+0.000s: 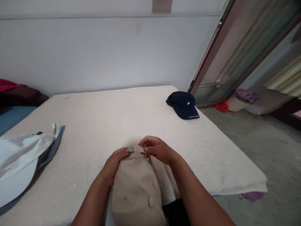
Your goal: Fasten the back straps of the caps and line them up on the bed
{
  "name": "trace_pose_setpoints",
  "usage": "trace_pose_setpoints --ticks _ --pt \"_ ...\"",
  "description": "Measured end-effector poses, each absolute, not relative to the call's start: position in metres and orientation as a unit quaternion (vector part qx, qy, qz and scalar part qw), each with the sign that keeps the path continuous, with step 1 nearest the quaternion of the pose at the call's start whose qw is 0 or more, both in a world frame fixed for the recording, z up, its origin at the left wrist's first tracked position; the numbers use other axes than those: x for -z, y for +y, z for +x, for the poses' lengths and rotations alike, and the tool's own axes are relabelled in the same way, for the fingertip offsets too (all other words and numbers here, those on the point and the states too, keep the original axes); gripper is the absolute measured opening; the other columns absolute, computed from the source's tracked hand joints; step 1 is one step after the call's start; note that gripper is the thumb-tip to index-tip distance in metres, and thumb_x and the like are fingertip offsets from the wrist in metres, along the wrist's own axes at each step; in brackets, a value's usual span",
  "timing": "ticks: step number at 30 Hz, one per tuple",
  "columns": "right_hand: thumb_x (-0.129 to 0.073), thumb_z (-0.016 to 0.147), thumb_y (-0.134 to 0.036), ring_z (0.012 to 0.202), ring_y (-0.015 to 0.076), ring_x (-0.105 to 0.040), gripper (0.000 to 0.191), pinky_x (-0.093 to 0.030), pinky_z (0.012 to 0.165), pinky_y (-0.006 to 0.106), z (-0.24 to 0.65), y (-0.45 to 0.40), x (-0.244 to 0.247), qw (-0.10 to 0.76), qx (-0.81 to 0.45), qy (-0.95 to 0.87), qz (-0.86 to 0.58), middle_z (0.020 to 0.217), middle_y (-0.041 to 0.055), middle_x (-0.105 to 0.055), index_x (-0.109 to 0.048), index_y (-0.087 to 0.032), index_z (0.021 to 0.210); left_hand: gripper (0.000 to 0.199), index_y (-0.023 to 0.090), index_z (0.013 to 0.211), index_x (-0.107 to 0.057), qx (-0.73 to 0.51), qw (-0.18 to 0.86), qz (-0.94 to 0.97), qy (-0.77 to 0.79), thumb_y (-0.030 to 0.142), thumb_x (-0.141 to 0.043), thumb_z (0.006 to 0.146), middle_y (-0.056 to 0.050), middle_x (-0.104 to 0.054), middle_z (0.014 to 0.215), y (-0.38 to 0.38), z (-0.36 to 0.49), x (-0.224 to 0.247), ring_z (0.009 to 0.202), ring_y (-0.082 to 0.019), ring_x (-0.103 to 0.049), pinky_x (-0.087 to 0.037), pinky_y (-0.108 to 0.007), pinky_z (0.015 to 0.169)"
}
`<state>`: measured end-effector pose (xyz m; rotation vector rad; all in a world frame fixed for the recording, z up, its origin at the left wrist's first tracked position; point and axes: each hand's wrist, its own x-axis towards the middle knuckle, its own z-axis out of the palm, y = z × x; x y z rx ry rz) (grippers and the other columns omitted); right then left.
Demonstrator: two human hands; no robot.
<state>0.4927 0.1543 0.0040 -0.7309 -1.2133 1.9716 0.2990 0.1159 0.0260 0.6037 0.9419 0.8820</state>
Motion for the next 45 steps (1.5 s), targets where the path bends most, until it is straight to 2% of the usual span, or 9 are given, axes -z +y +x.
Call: trace_pose_setpoints --ticks 5,8,12,19,25,30,36,42,45 --pt "-0.064 0.072 -0.016 0.055 0.0073 -0.05 0.018 -0.039 0.055 0.022 0.487 0.155 -0.005 0.351 -0.733 -0.504 -0.293 0.072 -0.0014 -0.058 -0.06 -0.016 0.09 0.019 0.013 0.082 -0.071 -0.371 0.755 0.314 0.441 0.028 -0.063 0.074 -0.007 -0.071 0.074 0.116 0.3 -0.025 0.06 -0.015 -0.058 -0.043 -0.025 0.058" --pt "-0.063 0.073 -0.014 0.053 0.0063 -0.048 0.016 -0.037 0.052 0.021 0.487 0.155 -0.006 0.351 -0.728 -0.508 -0.298 0.07 -0.0018 -0.057 -0.06 -0.016 0.088 0.017 0.013 0.081 -0.072 -0.366 0.76 0.316 0.434 0.026 -0.062 0.075 -0.007 -0.071 0.075 0.116 0.299 -0.024 0.06 -0.014 -0.058 -0.043 -0.024 0.059" --pt "-0.064 0.072 -0.015 0.053 0.0064 -0.048 0.016 -0.038 0.052 0.021 0.486 0.154 -0.006 0.353 -0.753 -0.484 -0.274 0.069 -0.0017 -0.057 -0.06 -0.016 0.088 0.013 0.015 0.077 -0.072 -0.386 0.755 0.31 0.43 0.022 -0.062 0.075 -0.004 -0.071 0.07 0.117 0.298 -0.024 0.062 -0.014 -0.059 -0.044 -0.023 0.062" --pt "-0.066 0.07 -0.015 0.053 0.0066 -0.048 0.017 -0.037 0.052 0.021 0.48 0.152 -0.005 0.374 -0.768 -0.447 -0.265 0.067 -0.0024 -0.055 -0.06 -0.017 0.085 0.016 0.016 0.083 -0.074 -0.354 0.731 0.367 0.454 0.026 -0.064 0.075 -0.003 -0.071 0.071 0.118 0.301 -0.028 0.062 -0.014 -0.058 -0.042 -0.023 0.061" --pt "-0.062 0.072 -0.013 0.053 0.0065 -0.047 0.017 -0.034 0.05 0.02 0.481 0.152 -0.005 0.339 -0.737 -0.511 -0.284 0.067 -0.0028 -0.055 -0.061 -0.016 0.089 0.017 0.015 0.082 -0.074 -0.327 0.722 0.401 0.459 0.027 -0.063 0.075 -0.003 -0.069 0.069 0.118 0.303 -0.029 0.063 -0.015 -0.055 -0.039 -0.024 0.061" --pt "-0.061 0.073 -0.015 0.051 0.0069 -0.047 0.016 -0.035 0.049 0.021 0.48 0.151 -0.008 0.355 -0.717 -0.522 -0.296 0.063 -0.0033 -0.054 -0.06 -0.016 0.088 0.018 0.015 0.082 -0.072 -0.32 0.715 0.404 0.472 0.029 -0.064 0.074 -0.003 -0.066 0.068 0.118 0.302 -0.027 0.062 -0.015 -0.054 -0.038 -0.025 0.061" --pt "-0.058 0.074 -0.015 0.048 0.0072 -0.047 0.013 -0.036 0.047 0.021 0.478 0.148 -0.008 0.347 -0.683 -0.548 -0.337 0.061 -0.0035 -0.054 -0.059 -0.016 0.087 0.018 0.015 0.07 -0.065 -0.313 0.687 0.428 0.498 0.032 -0.064 0.074 0.001 -0.058 0.061 0.118 0.301 -0.022 0.059 -0.013 -0.049 -0.034 -0.024 0.058" --pt "-0.053 0.074 -0.011 0.049 0.0074 -0.047 0.015 -0.037 0.048 0.022 0.476 0.148 -0.006 0.348 -0.65 -0.57 -0.362 0.063 -0.0031 -0.054 -0.059 -0.017 0.086 0.016 0.016 0.068 -0.064 -0.311 0.661 0.448 0.516 0.031 -0.064 0.073 0.001 -0.06 0.063 0.12 0.302 -0.019 0.058 -0.013 -0.048 -0.033 -0.024 0.057" --pt "-0.056 0.075 -0.015 0.053 0.0086 -0.049 0.011 -0.039 0.051 0.023 0.476 0.15 -0.005 0.355 -0.656 -0.565 -0.353 0.066 -0.0021 -0.054 -0.058 -0.017 0.086 0.015 0.016 0.068 -0.064 -0.318 0.663 0.44 0.516 0.031 -0.064 0.072 0.001 -0.06 0.062 0.121 0.303 -0.019 0.059 -0.013 -0.05 -0.035 -0.024 0.058"
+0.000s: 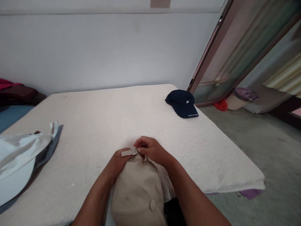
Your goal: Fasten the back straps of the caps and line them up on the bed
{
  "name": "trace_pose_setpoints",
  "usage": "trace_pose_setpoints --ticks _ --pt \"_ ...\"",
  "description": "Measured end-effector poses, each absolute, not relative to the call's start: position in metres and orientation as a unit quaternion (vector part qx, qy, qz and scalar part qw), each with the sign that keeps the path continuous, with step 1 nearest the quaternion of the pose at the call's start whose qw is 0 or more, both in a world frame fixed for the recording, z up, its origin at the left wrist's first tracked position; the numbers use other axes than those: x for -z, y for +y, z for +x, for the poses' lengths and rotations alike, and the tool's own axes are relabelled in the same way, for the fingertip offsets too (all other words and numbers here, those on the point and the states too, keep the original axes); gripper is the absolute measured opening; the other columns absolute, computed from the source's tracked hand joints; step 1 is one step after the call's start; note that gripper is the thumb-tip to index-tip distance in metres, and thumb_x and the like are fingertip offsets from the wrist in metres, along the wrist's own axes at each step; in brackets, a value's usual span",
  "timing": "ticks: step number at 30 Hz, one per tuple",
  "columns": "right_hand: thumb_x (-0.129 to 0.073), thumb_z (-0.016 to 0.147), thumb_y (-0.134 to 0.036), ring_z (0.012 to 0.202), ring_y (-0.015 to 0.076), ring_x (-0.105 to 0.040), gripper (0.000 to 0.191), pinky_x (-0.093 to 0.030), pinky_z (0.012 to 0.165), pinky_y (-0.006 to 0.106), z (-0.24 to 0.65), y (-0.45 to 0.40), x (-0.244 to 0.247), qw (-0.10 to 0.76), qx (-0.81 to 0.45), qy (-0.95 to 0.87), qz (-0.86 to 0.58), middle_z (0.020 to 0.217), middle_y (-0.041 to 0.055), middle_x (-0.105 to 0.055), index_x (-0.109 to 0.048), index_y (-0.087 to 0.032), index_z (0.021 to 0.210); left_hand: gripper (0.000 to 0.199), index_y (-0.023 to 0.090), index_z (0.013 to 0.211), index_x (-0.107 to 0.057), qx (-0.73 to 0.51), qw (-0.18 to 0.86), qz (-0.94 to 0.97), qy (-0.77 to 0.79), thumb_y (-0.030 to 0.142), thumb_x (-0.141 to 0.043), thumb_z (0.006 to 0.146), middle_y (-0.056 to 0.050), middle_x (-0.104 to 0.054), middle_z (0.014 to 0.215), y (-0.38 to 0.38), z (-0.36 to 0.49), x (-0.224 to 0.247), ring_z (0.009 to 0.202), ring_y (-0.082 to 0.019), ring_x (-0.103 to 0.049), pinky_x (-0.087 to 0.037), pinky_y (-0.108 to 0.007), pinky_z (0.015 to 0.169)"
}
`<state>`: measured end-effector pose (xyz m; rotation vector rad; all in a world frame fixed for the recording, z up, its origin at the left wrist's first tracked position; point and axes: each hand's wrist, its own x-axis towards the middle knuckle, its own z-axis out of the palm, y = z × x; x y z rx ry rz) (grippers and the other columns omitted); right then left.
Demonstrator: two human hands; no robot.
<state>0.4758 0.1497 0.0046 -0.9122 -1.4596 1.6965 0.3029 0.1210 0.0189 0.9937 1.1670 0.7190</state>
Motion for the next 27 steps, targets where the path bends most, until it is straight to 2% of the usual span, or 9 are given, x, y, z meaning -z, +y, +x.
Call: trace_pose_setpoints --ticks 4,8,12,14,19,23,27 --pt "-0.059 0.079 -0.026 0.056 0.0096 -0.048 0.012 -0.039 0.055 0.025 0.48 0.151 -0.004 0.323 -0.666 -0.573 -0.351 0.067 -0.0008 -0.054 -0.058 -0.015 0.082 0.012 0.016 0.07 -0.066 -0.341 0.679 0.405 0.508 0.028 -0.064 0.072 0.0 -0.063 0.064 0.119 0.303 -0.018 0.061 -0.014 -0.052 -0.038 -0.024 0.062" --pt "-0.056 0.082 -0.037 0.056 0.0085 -0.04 0.026 -0.032 0.053 0.023 0.483 0.15 -0.006 0.287 -0.652 -0.606 -0.355 0.061 -0.0026 -0.047 -0.055 -0.014 0.069 0.011 0.016 0.073 -0.069 -0.367 0.699 0.372 0.489 0.024 -0.061 0.073 -0.001 -0.067 0.067 0.118 0.303 -0.019 0.063 -0.015 -0.055 -0.041 -0.026 0.065" --pt "-0.06 0.08 -0.039 0.054 0.0075 -0.033 0.028 -0.026 0.051 0.022 0.479 0.147 -0.006 0.319 -0.688 -0.547 -0.355 0.061 -0.0037 -0.044 -0.053 -0.015 0.067 0.01 0.016 0.073 -0.071 -0.366 0.698 0.375 0.488 0.021 -0.062 0.072 -0.002 -0.07 0.068 0.118 0.303 -0.022 0.066 -0.017 -0.058 -0.043 -0.026 0.067" --pt "-0.06 0.08 -0.038 0.054 0.0075 -0.034 0.025 -0.026 0.051 0.022 0.475 0.145 -0.006 0.348 -0.7 -0.514 -0.353 0.061 -0.0033 -0.045 -0.055 -0.015 0.07 0.013 0.017 0.078 -0.073 -0.367 0.704 0.369 0.484 0.02 -0.062 0.072 -0.003 -0.071 0.071 0.118 0.302 -0.023 0.068 -0.018 -0.06 -0.043 -0.027 0.069" --pt "-0.064 0.078 -0.032 0.056 0.0084 -0.041 0.019 -0.03 0.054 0.022 0.467 0.144 -0.008 0.386 -0.701 -0.492 -0.344 0.063 -0.0036 -0.049 -0.063 -0.019 0.091 0.018 0.018 0.086 -0.073 -0.372 0.722 0.345 0.47 0.022 -0.065 0.071 -0.005 -0.074 0.079 0.116 0.301 -0.024 0.071 -0.02 -0.064 -0.044 -0.029 0.073" --pt "-0.061 0.081 -0.032 0.057 0.008 -0.042 0.016 -0.033 0.056 0.022 0.465 0.141 -0.01 0.383 -0.698 -0.505 -0.333 0.064 -0.0034 -0.05 -0.063 -0.019 0.09 0.019 0.017 0.085 -0.073 -0.366 0.728 0.351 0.461 0.026 -0.066 0.071 -0.006 -0.073 0.081 0.115 0.305 -0.028 0.074 -0.021 -0.063 -0.043 -0.029 0.069" --pt "-0.062 0.08 -0.033 0.067 0.0103 -0.048 0.017 -0.038 0.063 0.024 0.467 0.141 -0.011 0.363 -0.692 -0.534 -0.324 0.076 0.0002 -0.057 -0.064 -0.018 0.088 0.014 0.015 0.076 -0.072 -0.361 0.693 0.372 0.501 0.024 -0.067 0.067 -0.005 -0.071 0.072 0.115 0.306 -0.026 0.07 -0.02 -0.061 -0.042 -0.029 0.068"
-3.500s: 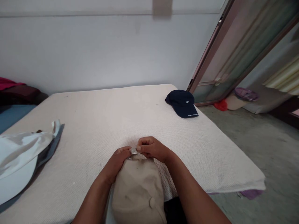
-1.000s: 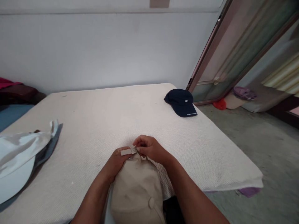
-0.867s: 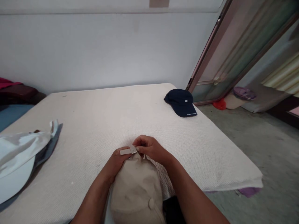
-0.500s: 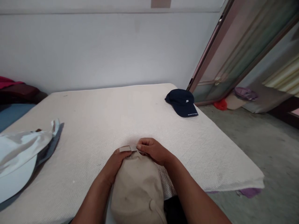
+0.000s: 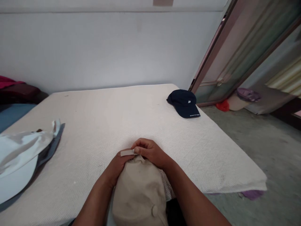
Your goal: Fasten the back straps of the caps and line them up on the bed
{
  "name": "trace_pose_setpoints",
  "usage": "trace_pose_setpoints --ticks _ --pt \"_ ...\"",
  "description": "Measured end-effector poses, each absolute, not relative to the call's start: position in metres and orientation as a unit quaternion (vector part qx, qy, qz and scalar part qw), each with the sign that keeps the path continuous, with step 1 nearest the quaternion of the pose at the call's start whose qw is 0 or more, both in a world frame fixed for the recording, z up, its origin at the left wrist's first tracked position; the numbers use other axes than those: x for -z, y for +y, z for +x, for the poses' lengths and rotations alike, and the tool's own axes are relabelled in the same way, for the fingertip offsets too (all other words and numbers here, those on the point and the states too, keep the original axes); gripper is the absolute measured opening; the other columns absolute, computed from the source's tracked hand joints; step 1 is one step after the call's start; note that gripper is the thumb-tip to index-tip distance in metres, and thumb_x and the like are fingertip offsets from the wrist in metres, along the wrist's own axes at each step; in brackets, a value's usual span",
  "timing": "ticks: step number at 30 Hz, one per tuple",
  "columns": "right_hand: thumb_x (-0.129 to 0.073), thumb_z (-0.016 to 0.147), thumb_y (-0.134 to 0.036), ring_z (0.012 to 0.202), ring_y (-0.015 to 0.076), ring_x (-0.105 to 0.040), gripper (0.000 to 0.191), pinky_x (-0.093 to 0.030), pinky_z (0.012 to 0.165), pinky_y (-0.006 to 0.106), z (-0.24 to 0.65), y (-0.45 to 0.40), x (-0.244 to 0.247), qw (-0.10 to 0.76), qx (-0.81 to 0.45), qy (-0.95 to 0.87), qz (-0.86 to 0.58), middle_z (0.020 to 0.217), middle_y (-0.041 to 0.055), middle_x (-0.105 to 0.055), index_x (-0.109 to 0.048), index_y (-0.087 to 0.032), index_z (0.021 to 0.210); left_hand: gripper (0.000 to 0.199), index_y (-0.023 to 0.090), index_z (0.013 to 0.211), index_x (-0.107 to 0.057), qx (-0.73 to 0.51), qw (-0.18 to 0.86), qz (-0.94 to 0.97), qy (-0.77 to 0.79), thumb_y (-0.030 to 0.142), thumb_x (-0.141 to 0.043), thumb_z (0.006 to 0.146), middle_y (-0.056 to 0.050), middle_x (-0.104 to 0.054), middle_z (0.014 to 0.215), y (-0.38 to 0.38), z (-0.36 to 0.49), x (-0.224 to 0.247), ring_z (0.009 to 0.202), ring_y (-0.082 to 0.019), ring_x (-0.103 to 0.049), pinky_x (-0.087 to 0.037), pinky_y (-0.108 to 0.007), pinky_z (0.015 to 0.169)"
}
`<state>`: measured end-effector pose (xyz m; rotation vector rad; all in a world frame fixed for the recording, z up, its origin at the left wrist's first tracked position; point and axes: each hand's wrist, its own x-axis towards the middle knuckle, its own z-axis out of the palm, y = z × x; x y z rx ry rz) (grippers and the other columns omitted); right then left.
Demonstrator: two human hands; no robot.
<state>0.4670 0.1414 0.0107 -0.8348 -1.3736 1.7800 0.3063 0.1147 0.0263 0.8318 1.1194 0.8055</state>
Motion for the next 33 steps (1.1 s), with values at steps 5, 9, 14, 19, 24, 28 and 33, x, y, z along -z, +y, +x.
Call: trace_pose_setpoints --ticks 5,9,14,19,24,28,33 --pt "-0.064 0.077 -0.033 0.063 0.0099 -0.046 0.019 -0.037 0.059 0.023 0.472 0.147 -0.01 0.323 -0.678 -0.56 -0.35 0.075 0.0003 -0.056 -0.062 -0.016 0.085 0.022 0.015 0.087 -0.07 -0.353 0.734 0.381 0.438 0.024 -0.063 0.068 -0.005 -0.069 0.076 0.111 0.299 -0.02 0.069 -0.019 -0.058 -0.042 -0.028 0.066" --pt "-0.063 0.077 -0.032 0.061 0.0095 -0.044 0.018 -0.036 0.056 0.023 0.471 0.149 -0.009 0.31 -0.669 -0.57 -0.363 0.072 0.0002 -0.055 -0.062 -0.016 0.084 0.027 0.013 0.082 -0.069 -0.342 0.724 0.394 0.452 0.037 -0.065 0.07 -0.005 -0.066 0.07 0.111 0.302 -0.023 0.062 -0.017 -0.054 -0.04 -0.026 0.058" --pt "-0.061 0.077 -0.028 0.06 0.0094 -0.044 0.013 -0.036 0.057 0.023 0.466 0.148 -0.005 0.317 -0.663 -0.564 -0.376 0.071 0.0001 -0.056 -0.062 -0.016 0.081 0.032 0.014 0.065 -0.064 -0.358 0.688 0.382 0.502 0.046 -0.065 0.07 -0.001 -0.06 0.057 0.113 0.311 -0.021 0.052 -0.013 -0.048 -0.035 -0.025 0.052" --pt "-0.061 0.077 -0.027 0.065 0.0109 -0.046 0.011 -0.038 0.061 0.024 0.463 0.147 -0.002 0.329 -0.666 -0.555 -0.373 0.075 0.0009 -0.057 -0.063 -0.017 0.08 0.031 0.013 0.064 -0.063 -0.361 0.723 0.322 0.493 0.043 -0.07 0.066 -0.001 -0.059 0.054 0.113 0.31 -0.018 0.048 -0.013 -0.049 -0.037 -0.026 0.051" --pt "-0.055 0.084 -0.04 0.067 0.0107 -0.047 0.025 -0.038 0.063 0.023 0.465 0.142 -0.006 0.359 -0.723 -0.494 -0.322 0.078 0.0008 -0.055 -0.063 -0.017 0.091 0.025 0.015 0.071 -0.067 -0.401 0.743 0.201 0.496 0.039 -0.066 0.069 -0.003 -0.066 0.06 0.116 0.3 -0.026 0.059 -0.019 -0.061 -0.047 -0.03 0.061" --pt "-0.056 0.083 -0.046 0.06 0.0087 -0.043 0.032 -0.035 0.055 0.021 0.47 0.139 -0.009 0.317 -0.767 -0.472 -0.297 0.074 -0.0003 -0.053 -0.063 -0.017 0.094 0.03 0.017 0.073 -0.068 -0.401 0.783 0.098 0.465 0.046 -0.059 0.073 -0.006 -0.07 0.064 0.123 0.279 -0.025 0.067 -0.024 -0.066 -0.051 -0.035 0.065" --pt "-0.071 0.071 -0.039 0.074 0.0141 -0.055 0.034 -0.043 0.07 0.028 0.472 0.137 -0.008 0.257 -0.822 -0.443 -0.25 0.088 0.0046 -0.062 -0.064 -0.015 0.093 0.039 0.018 0.084 -0.068 -0.409 0.785 0.118 0.45 0.054 -0.056 0.073 -0.007 -0.073 0.075 0.13 0.258 -0.016 0.074 -0.027 -0.068 -0.052 -0.037 0.069"
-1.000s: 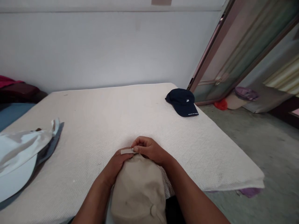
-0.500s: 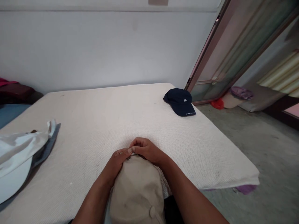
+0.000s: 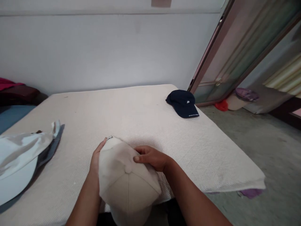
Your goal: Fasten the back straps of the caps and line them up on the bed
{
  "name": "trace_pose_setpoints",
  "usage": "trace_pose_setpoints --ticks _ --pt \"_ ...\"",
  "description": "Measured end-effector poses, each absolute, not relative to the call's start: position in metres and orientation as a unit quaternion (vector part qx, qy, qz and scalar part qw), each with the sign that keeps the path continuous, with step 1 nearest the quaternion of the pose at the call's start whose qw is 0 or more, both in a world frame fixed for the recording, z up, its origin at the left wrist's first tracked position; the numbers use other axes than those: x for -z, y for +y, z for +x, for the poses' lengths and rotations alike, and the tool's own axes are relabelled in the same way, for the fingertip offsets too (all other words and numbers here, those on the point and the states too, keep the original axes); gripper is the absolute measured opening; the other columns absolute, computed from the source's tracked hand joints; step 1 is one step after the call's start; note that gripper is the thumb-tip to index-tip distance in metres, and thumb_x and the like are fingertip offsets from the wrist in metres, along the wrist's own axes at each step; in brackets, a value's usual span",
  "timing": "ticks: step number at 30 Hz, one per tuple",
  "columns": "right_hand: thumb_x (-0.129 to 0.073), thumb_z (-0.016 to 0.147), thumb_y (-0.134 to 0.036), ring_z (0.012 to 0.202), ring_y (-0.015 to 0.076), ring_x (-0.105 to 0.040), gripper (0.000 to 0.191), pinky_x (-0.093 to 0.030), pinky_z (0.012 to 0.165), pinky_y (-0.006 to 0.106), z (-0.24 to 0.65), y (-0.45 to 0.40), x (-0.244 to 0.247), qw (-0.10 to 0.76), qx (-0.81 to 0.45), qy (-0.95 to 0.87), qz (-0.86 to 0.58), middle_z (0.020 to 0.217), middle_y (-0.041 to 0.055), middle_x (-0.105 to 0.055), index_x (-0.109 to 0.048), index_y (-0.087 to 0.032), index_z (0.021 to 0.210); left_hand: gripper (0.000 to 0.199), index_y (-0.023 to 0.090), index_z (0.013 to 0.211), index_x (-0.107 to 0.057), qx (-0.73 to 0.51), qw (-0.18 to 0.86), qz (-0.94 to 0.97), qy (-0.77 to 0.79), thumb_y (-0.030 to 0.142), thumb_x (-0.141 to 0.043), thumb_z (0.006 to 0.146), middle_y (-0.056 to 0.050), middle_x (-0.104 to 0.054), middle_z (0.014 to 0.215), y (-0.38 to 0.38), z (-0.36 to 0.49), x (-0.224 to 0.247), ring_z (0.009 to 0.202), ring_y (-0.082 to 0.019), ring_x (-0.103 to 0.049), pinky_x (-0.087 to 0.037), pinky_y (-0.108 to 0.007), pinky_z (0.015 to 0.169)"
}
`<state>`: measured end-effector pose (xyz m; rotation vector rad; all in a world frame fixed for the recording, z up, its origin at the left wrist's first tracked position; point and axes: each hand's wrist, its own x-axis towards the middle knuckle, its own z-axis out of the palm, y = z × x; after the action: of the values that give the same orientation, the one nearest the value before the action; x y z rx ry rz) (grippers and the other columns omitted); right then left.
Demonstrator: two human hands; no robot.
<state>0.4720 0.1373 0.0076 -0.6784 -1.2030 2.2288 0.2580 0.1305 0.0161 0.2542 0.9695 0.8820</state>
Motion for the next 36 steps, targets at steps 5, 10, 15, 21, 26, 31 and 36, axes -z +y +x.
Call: trace_pose_setpoints --ticks 5,10,15,21,26,31,36 --pt "-0.064 0.076 -0.041 0.071 0.0145 -0.056 0.028 -0.045 0.066 0.027 0.475 0.142 0.0 0.363 -0.815 -0.35 -0.285 0.083 0.004 -0.062 -0.062 -0.015 0.087 0.033 0.02 0.094 -0.069 -0.444 0.766 0.139 0.444 0.045 -0.059 0.075 -0.004 -0.073 0.074 0.129 0.262 -0.015 0.075 -0.026 -0.068 -0.052 -0.036 0.071" --pt "-0.058 0.08 -0.039 0.075 0.0158 -0.056 0.023 -0.046 0.072 0.03 0.477 0.148 0.005 0.427 -0.822 -0.296 -0.231 0.086 0.0051 -0.061 -0.059 -0.017 0.087 0.023 0.02 0.083 -0.071 -0.413 0.795 0.11 0.43 0.04 -0.062 0.076 -0.003 -0.071 0.065 0.122 0.27 -0.017 0.075 -0.025 -0.069 -0.053 -0.035 0.069" --pt "-0.059 0.078 -0.037 0.061 0.0123 -0.047 0.019 -0.043 0.063 0.027 0.484 0.151 0.002 0.522 -0.776 -0.255 -0.247 0.069 -0.0012 -0.051 -0.052 -0.02 0.073 0.026 0.019 0.083 -0.073 -0.382 0.814 0.103 0.426 0.041 -0.062 0.076 -0.005 -0.073 0.069 0.118 0.279 -0.02 0.077 -0.026 -0.069 -0.053 -0.035 0.07" --pt "-0.063 0.075 -0.038 0.052 0.0101 -0.04 0.023 -0.036 0.051 0.023 0.499 0.146 -0.005 0.479 -0.788 -0.318 -0.221 0.061 -0.0022 -0.045 -0.054 -0.018 0.069 0.017 0.022 0.077 -0.072 -0.475 0.742 0.166 0.442 0.033 -0.07 0.064 -0.003 -0.072 0.064 0.108 0.282 -0.033 0.079 -0.029 -0.068 -0.054 -0.035 0.072" --pt "-0.071 0.067 -0.034 0.052 0.0092 -0.047 0.023 -0.038 0.05 0.02 0.507 0.141 -0.003 0.456 -0.802 -0.332 -0.199 0.063 -0.0007 -0.056 -0.064 -0.014 0.078 0.023 0.019 0.077 -0.072 -0.507 0.751 0.216 0.364 0.028 -0.076 0.057 -0.004 -0.072 0.067 0.101 0.279 -0.034 0.071 -0.026 -0.068 -0.053 -0.032 0.068" --pt "-0.071 0.067 -0.033 0.056 0.011 -0.055 0.027 -0.041 0.052 0.021 0.506 0.14 -0.006 0.437 -0.816 -0.349 -0.147 0.068 0.0027 -0.062 -0.068 -0.011 0.083 0.023 0.018 0.079 -0.073 -0.47 0.791 0.236 0.311 0.025 -0.077 0.057 -0.003 -0.071 0.065 0.101 0.272 -0.021 0.056 -0.018 -0.065 -0.051 -0.026 0.055" --pt "-0.07 0.069 -0.036 0.052 0.0095 -0.052 0.029 -0.039 0.049 0.02 0.501 0.137 -0.011 0.396 -0.833 -0.368 -0.117 0.064 0.0026 -0.06 -0.068 -0.01 0.081 0.024 0.016 0.081 -0.072 -0.437 0.805 0.231 0.327 0.022 -0.077 0.058 -0.005 -0.071 0.068 0.102 0.274 -0.012 0.058 -0.017 -0.064 -0.051 -0.024 0.055"
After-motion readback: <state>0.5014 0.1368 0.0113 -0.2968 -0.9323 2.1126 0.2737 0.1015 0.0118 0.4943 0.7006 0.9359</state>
